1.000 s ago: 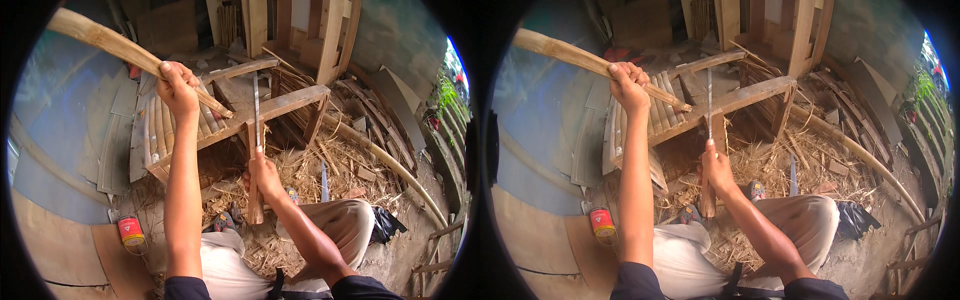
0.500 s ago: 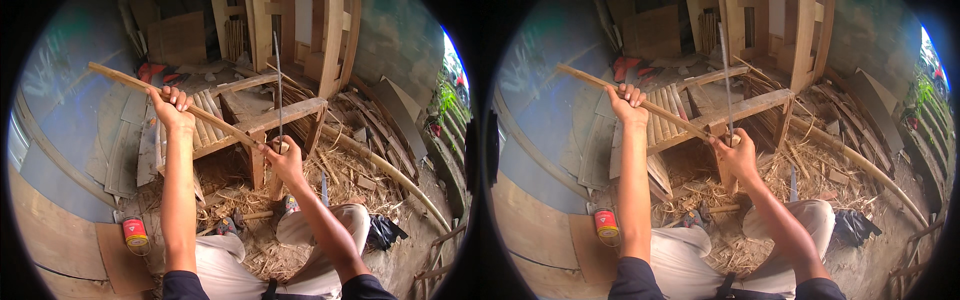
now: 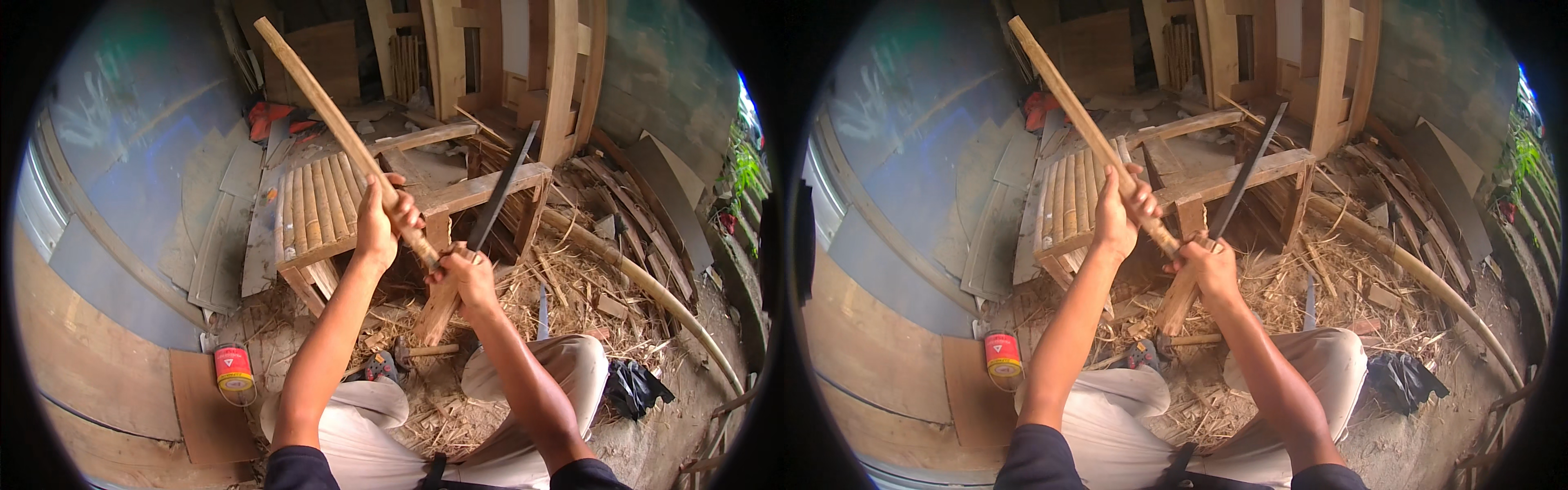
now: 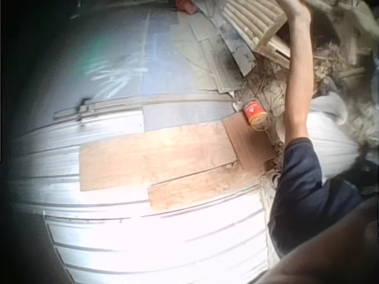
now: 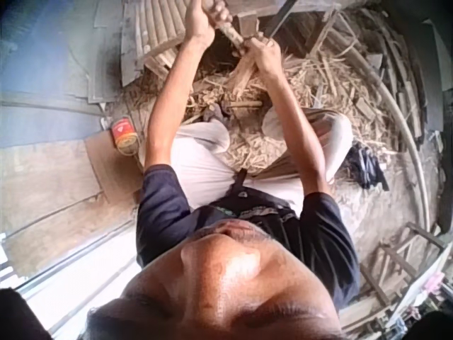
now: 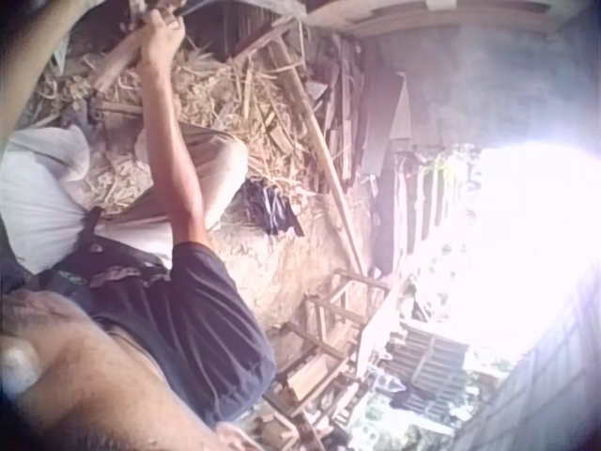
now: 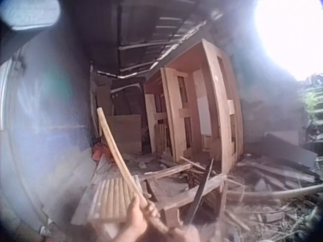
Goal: The person hammers nails into a wooden frame, then uses a knife to split and shape a thin wooden strip. They continue to hammer the strip into place and trim excess material.
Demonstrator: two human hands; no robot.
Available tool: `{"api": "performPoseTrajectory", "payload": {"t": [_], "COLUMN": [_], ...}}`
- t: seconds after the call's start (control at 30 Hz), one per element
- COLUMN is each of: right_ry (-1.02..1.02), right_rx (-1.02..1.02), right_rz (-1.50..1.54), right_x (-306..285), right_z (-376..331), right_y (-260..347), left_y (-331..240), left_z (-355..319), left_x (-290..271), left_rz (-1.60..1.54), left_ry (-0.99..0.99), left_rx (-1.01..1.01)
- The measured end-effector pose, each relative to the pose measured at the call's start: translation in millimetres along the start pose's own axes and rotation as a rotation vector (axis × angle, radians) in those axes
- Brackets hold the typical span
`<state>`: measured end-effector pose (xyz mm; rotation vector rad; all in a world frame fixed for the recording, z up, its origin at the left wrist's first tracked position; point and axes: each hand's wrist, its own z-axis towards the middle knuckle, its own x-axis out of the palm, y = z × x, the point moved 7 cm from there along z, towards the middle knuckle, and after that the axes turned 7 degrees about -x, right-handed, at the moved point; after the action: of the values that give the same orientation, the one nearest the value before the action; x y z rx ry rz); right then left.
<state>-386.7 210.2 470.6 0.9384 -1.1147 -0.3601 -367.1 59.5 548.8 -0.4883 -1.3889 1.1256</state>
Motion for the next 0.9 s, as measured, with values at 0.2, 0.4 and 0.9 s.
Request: {"api": "performPoseTrajectory", "payload": {"t": [0.2, 0.4, 0.9], "right_ry": [0.118, -0.036, -0.098], "right_rx": [0.215, 0.023, -0.226], "right_rz": [-0.172, -0.499, -0.351], "right_x": [10.6, -9.7, 3.0], "right_z": [-9.0, 2.0, 8.2], "right_y": [-29.7, -21.1, 48.6], "left_y": [-22.8, -67.0, 56.2], "left_z": [-15.3, -22.3, -89.9], "left_x": [-3.9, -4.4, -1.0], "left_rz": [0.255, 0.236, 0.456], "left_ry": [-0.272, -0.246, 0.141], "left_rx": [0.206, 0.310, -0.569]}}
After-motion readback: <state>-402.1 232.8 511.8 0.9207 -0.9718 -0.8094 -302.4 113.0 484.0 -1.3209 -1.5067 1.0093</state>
